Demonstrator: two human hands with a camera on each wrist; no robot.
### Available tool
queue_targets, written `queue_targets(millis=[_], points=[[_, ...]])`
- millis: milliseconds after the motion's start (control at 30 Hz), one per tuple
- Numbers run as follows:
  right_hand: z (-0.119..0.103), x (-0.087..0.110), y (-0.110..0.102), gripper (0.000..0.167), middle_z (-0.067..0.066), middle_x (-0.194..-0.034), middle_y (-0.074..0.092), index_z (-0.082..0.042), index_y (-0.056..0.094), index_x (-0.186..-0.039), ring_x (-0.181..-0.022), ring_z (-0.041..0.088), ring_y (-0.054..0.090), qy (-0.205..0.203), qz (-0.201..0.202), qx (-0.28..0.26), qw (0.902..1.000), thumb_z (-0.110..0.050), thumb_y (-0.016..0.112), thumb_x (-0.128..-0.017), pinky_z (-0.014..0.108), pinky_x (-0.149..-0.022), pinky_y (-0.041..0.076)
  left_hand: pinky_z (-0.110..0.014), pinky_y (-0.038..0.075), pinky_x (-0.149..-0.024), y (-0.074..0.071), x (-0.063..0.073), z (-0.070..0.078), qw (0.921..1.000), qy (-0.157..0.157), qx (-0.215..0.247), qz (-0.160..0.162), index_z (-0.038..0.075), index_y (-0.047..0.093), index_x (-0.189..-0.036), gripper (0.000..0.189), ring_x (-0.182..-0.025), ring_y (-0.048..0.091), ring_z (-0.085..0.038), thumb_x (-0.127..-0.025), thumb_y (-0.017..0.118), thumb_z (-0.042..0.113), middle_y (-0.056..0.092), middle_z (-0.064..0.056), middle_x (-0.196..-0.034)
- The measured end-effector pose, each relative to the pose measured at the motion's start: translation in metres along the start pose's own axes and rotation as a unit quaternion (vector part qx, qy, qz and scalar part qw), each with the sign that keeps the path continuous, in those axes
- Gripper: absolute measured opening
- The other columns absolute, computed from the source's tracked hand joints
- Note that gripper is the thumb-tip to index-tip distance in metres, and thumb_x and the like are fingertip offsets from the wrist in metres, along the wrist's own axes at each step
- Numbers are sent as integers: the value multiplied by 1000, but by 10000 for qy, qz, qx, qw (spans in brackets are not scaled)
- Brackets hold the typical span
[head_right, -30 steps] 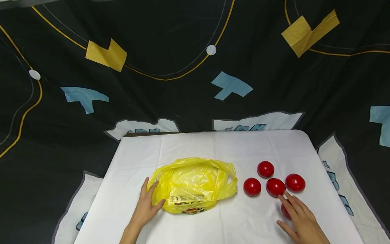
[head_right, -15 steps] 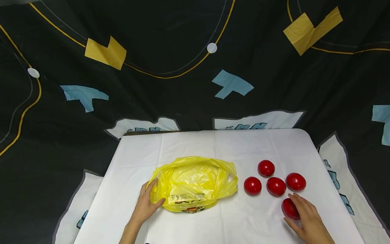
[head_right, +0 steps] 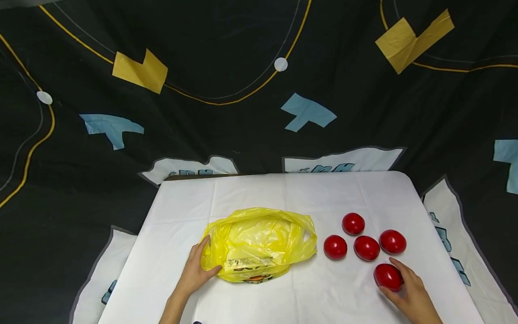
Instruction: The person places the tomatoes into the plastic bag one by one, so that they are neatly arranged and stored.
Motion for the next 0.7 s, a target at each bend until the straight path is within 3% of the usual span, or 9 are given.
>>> queue_targets(millis=[200,533,700], points=[[7,-4,8,117,37,-135,22,-1,11,-148,-113,56,29,398,-224,-301,9985,-53,78,-69,64,-84,41,-53,39,-100,2,1,-2,9999,-98,4,-83,23,22,-151,107,-121,45,-35,-67,86,28,38,-14,-133],[15,-8,17,112,37,-135,23,-3,12,-149,-113,54,31,676,94,-479,9965,-29,86,-68,64,-87,38,-52,39,-99,4,1,-5,9997,-177,38,-166,20,19,-152,108,-117,47,-32,-67,86,30,42,-13,-129],[20,-9,21,110,36,-135,26,-5,14,-150,-113,53,33,790,254,-541,9951,-26,86,-69,63,-87,39,-52,37,-102,5,2,-7,9995,-258,51,-200,20,19,-152,109,-120,46,-34,-67,85,32,44,-14,-129]])
Point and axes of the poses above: each hand's wrist, its own x-axis away from the middle knuckle, its own y-axis out of the palm, z = x × y, the point moved 5 cm from there along -x, towards the middle knuckle
